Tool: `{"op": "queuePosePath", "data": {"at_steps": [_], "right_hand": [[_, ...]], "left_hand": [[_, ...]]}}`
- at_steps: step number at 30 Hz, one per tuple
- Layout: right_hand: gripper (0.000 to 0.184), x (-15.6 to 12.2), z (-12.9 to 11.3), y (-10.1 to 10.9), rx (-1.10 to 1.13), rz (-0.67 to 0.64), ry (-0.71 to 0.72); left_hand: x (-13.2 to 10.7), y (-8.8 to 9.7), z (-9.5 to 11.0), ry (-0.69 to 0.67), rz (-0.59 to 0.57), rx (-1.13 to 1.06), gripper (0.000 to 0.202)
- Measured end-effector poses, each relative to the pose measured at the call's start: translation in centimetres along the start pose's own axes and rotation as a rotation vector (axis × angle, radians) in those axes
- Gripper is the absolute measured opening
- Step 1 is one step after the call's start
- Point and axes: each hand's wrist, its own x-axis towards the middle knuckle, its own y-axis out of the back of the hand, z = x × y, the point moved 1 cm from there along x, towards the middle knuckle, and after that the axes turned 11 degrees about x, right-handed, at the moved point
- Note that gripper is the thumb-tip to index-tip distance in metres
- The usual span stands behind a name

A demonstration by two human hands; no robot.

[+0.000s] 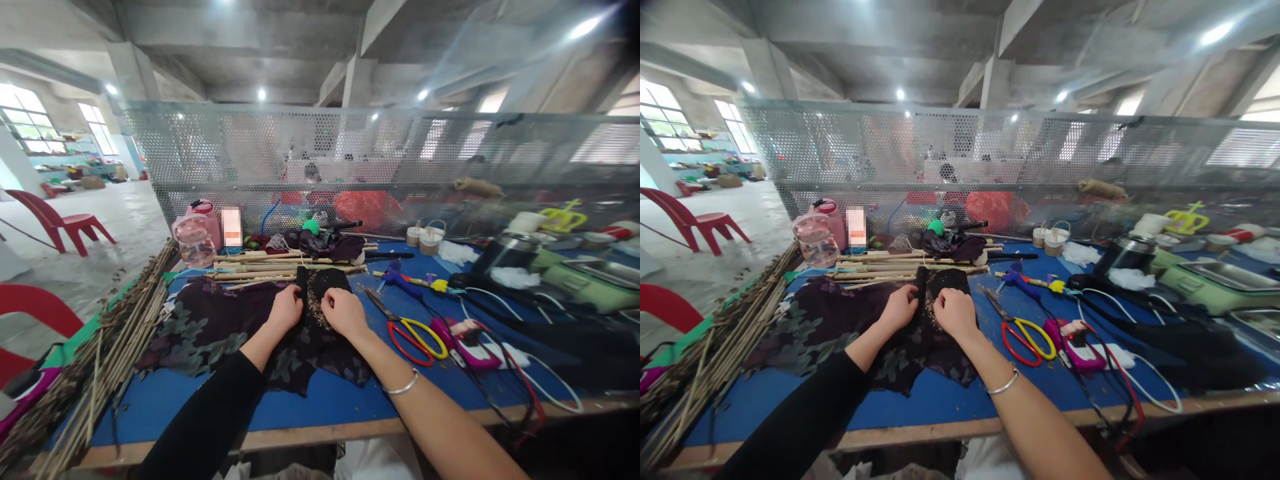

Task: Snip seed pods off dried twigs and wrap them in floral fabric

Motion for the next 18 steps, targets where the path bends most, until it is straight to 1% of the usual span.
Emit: {"op": "queuePosePath", "data": {"at_steps": [3, 6, 9, 11, 13, 16, 18], "right_hand": [[0.02, 0.1, 0.1, 0.7, 0.094, 0.091, -0.026], [0.021, 0.2, 1.0, 2.2, 0.125, 0.192, -0.07], [0.022, -0.2, 3.0, 4.3, 0.084, 0.242, -0.243], [0.023, -0.9, 4.8, 5.4, 0.011, 0.227, -0.379], [0.024, -1.6, 6.5, 6.2, -0.075, 0.186, -0.477], [0.026, -2.6, 8.5, 6.4, -0.182, 0.111, -0.558], [0.028, -3.1, 9.2, 6.2, -0.237, 0.073, -0.573]], "left_hand": [[0.0, 0.4, -0.1, 0.004, 0.002, 0.013, 0.032], [0.1, 0.8, -0.4, 0.032, -0.002, 0.045, 0.032], [0.2, 1.0, -0.9, 0.069, -0.012, 0.079, 0.034], [0.3, 1.0, -1.2, 0.089, -0.024, 0.104, 0.036], [0.4, 1.0, -1.3, 0.106, -0.038, 0.129, 0.038], [0.6, 1.0, -1.5, 0.127, -0.057, 0.167, 0.041], [0.6, 1.1, -1.7, 0.141, -0.068, 0.193, 0.042]]}}
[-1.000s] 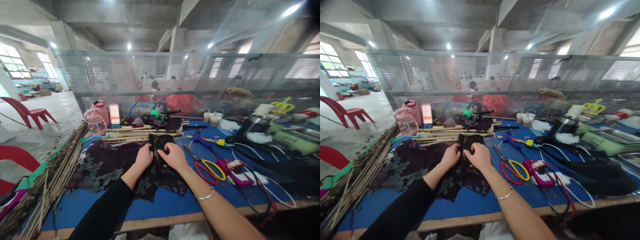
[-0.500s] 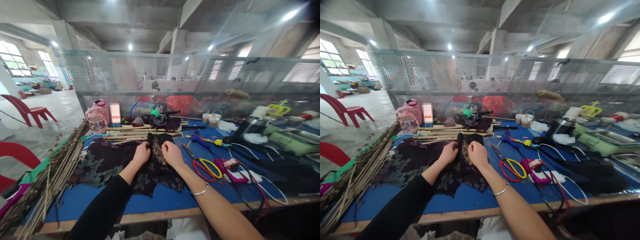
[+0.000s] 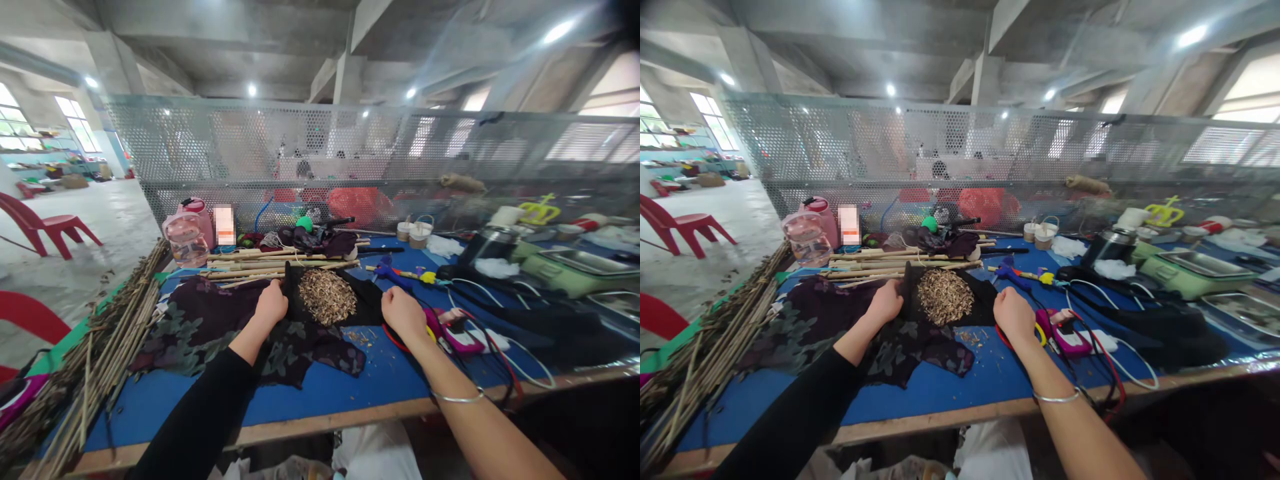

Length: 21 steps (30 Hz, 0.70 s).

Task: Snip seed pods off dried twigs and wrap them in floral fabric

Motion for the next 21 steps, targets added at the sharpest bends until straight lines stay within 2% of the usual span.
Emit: {"op": "queuePosePath", "data": {"at_steps": [5, 7, 9, 11, 13, 15, 18, 21], "right_hand": [[0.026, -0.1, 0.5, 0.0, -0.111, 0.005, 0.046], [0.024, 0.3, -0.1, 0.3, -0.058, 0.069, 0.144], [0.025, 1.3, -1.3, 0.2, 0.111, 0.113, 0.312], [0.029, 2.8, -3.1, -0.6, 0.325, 0.037, 0.447], [0.033, 4.7, -4.8, -2.1, 0.459, -0.123, 0.426], [0.034, 6.5, -6.3, -4.0, 0.475, -0.179, 0.399], [0.038, 7.9, -7.5, -6.6, 0.514, -0.246, 0.42], [0.042, 7.7, -7.6, -7.6, 0.584, -0.303, 0.48]], "left_hand": [[-0.5, 0.6, 0.0, 0.024, -0.006, 0.057, 0.04], [-0.7, 0.9, 0.8, -0.03, 0.096, 0.045, 0.036], [-0.6, 1.0, 2.3, -0.134, 0.223, -0.017, 0.035], [0.0, 0.4, 4.2, -0.216, 0.272, -0.108, 0.038], [0.9, -0.7, 6.0, -0.217, 0.223, -0.185, 0.042], [1.9, -2.0, 7.3, -0.192, 0.153, -0.218, 0.046], [2.9, -3.7, 7.9, -0.206, 0.119, -0.209, 0.048], [3.1, -4.3, 7.4, -0.285, 0.11, -0.25, 0.046]]}}
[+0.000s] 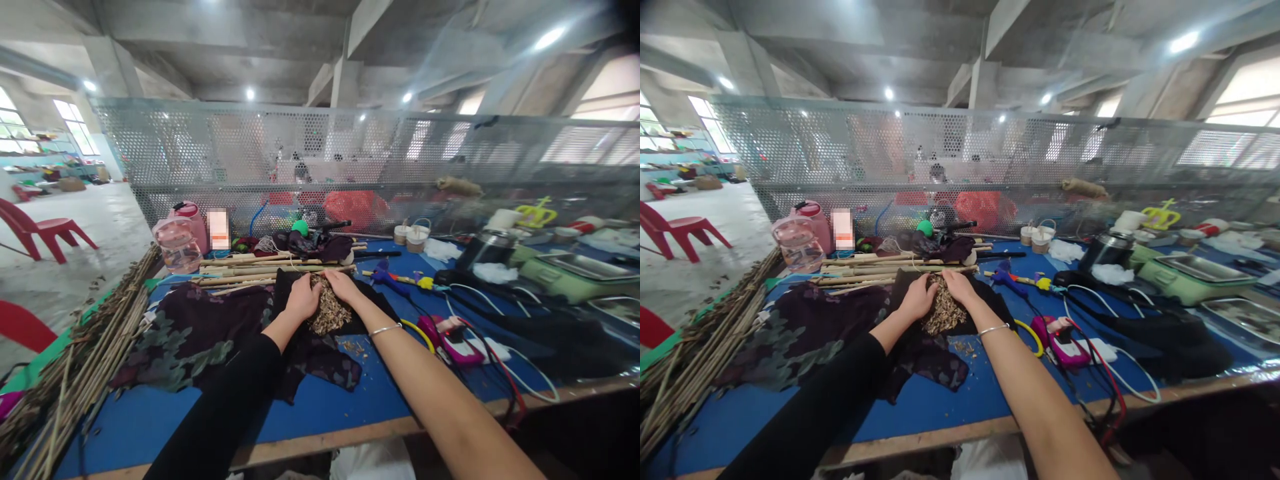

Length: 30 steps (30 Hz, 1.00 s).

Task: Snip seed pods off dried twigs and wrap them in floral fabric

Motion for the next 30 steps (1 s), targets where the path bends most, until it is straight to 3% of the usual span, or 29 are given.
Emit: {"op": "queuePosePath", "data": {"at_steps": [4, 8, 10, 13, 16, 25, 30], "right_hand": [[0.041, -1.9, -0.2, 0.0, 0.081, -0.037, 0.065], [0.047, -3.7, -0.5, -0.6, 0.06, 0.144, -0.055], [0.047, -4.2, -0.8, -1.4, 0.016, 0.187, -0.099], [0.044, -4.6, -1.5, -2.6, 0.031, 0.2, -0.042], [0.044, -4.7, -2.1, -3.2, 0.164, 0.262, -0.027], [0.035, -4.2, -3.1, -2.7, 0.543, 0.431, -0.026], [0.032, -3.7, -3.2, -1.9, 0.646, 0.509, -0.147]], "left_hand": [[-0.6, 0.2, -0.4, -0.071, 0.022, -0.15, 0.04], [-0.5, -0.3, 0.5, 0.078, 0.15, -0.111, 0.042], [-0.3, -0.9, 1.1, 0.149, 0.139, -0.05, 0.042], [-0.1, -1.6, 1.8, 0.162, 0.111, -0.047, 0.037], [0.0, -1.8, 2.2, 0.142, 0.133, -0.09, 0.038], [1.0, -1.2, 3.8, 0.32, 0.188, -0.332, 0.032], [1.5, -2.4, 4.1, 0.455, 0.2, -0.624, 0.028]]}}
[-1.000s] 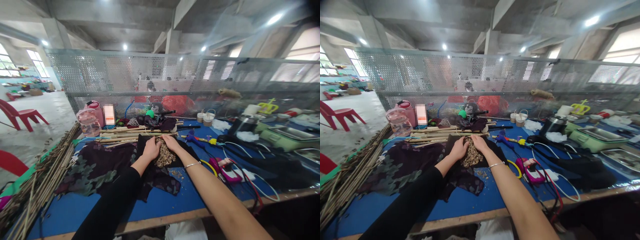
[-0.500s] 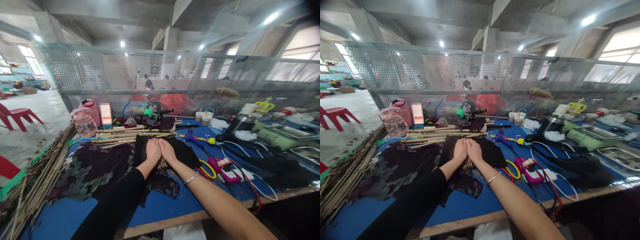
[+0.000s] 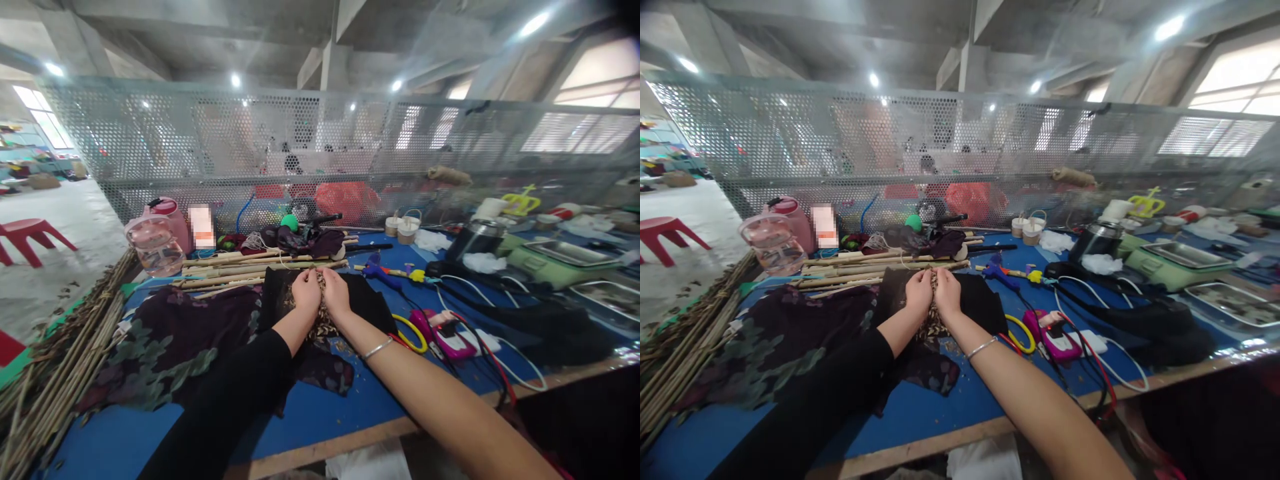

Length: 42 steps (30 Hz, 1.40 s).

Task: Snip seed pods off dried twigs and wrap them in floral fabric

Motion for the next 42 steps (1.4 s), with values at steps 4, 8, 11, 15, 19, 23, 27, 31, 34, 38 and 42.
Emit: {"op": "queuePosePath", "data": {"at_steps": [4, 8, 11, 15, 19, 23, 27, 31, 34, 38, 42], "right_hand": [[0.033, -0.1, -0.8, -0.1, 0.006, 0.079, -0.035], [0.035, -1.2, -2.8, -1.2, 0.026, 0.084, -0.01], [0.033, -2.8, -4.3, -3.8, 0.079, 0.03, 0.007], [0.029, -5.6, -4.5, -9.5, 0.19, -0.103, -0.011], [0.028, -8.9, -2.2, -15.3, 0.211, -0.218, -0.077], [0.026, -11.2, 0.4, -18.0, 0.079, -0.269, -0.077], [0.024, -11.6, 1.4, -17.9, 0.035, -0.303, -0.053], [0.029, -10.4, 0.7, -17.0, 0.044, -0.401, -0.044], [0.041, -9.2, -0.4, -16.5, 0.121, -0.521, -0.052], [0.044, -8.5, -1.6, -15.9, 0.108, -0.525, -0.051], [0.016, -9.6, -2.4, -14.5, -0.189, -0.601, 0.122]], "left_hand": [[-0.2, -0.2, 0.3, 0.017, -0.014, -0.07, 0.028], [-1.1, 2.0, 1.8, -0.027, 0.001, -0.143, 0.027], [-1.6, 5.7, 2.4, -0.034, 0.06, -0.157, 0.028], [-1.8, 12.3, 1.2, -0.022, 0.191, -0.116, 0.027], [-1.7, 18.1, -2.5, 0.071, 0.327, -0.006, 0.027], [-1.5, 20.8, -6.1, 0.107, 0.344, 0.175, 0.026], [-1.2, 21.5, -7.2, 0.031, 0.311, 0.236, 0.028], [-0.7, 22.4, -7.2, -0.015, 0.233, 0.185, 0.028], [-0.7, 23.3, -7.1, 0.005, 0.221, 0.074, 0.037], [-1.3, 23.6, -6.8, -0.008, 0.269, 0.235, 0.036], [-2.0, 23.3, -6.5, -0.14, 0.266, 0.446, 0.017]]}}
